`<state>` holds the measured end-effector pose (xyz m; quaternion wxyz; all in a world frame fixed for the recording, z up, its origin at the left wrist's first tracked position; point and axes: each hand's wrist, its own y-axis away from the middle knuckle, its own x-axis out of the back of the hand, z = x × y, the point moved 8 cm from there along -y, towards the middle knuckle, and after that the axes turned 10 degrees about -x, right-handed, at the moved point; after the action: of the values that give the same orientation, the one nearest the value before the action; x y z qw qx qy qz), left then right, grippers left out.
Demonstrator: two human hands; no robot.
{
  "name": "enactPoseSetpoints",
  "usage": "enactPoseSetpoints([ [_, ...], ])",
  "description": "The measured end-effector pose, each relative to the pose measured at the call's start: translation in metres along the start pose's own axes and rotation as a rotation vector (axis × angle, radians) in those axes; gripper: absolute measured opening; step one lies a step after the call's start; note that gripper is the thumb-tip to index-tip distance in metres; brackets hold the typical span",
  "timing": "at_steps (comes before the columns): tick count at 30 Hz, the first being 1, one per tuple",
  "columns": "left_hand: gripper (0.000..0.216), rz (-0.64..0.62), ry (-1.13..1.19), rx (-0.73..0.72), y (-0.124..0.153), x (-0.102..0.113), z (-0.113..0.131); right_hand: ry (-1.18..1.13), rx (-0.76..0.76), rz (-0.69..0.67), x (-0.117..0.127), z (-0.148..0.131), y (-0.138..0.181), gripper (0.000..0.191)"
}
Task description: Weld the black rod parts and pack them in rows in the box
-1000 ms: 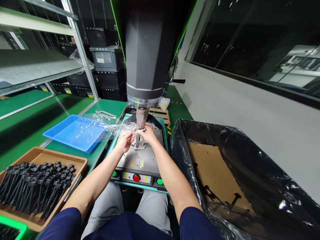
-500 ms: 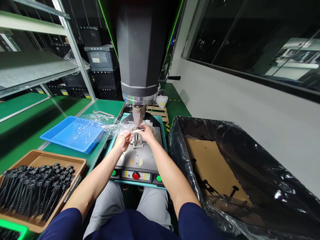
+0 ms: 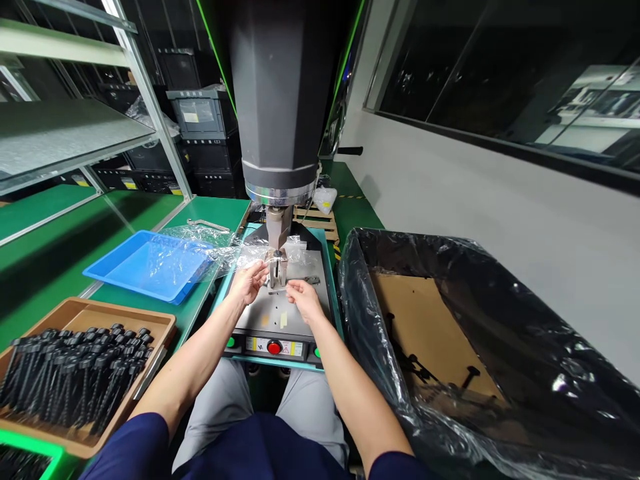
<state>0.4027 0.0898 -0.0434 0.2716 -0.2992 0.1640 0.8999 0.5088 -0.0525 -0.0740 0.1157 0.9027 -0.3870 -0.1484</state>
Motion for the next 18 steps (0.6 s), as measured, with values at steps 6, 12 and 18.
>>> enactPoseSetpoints([
  [6, 0.035, 0.009, -0.172, 0.003, 0.038, 0.035, 0.001, 0.189, 0.108, 0.17, 0.048, 0.017, 0.043, 0.038],
  [12, 0.041, 0.207, -0.941, -0.548, 0.121, 0.14, 0.045, 0.755, 0.372, 0.585, 0.126, 0.049, 0.098, 0.053],
  [18, 0.052, 0.045, -1.159, -0.404, 0.125, 0.193, 0.014, 0.904, 0.273, 0.443, 0.137, 0.105, 0.099, 0.075],
])
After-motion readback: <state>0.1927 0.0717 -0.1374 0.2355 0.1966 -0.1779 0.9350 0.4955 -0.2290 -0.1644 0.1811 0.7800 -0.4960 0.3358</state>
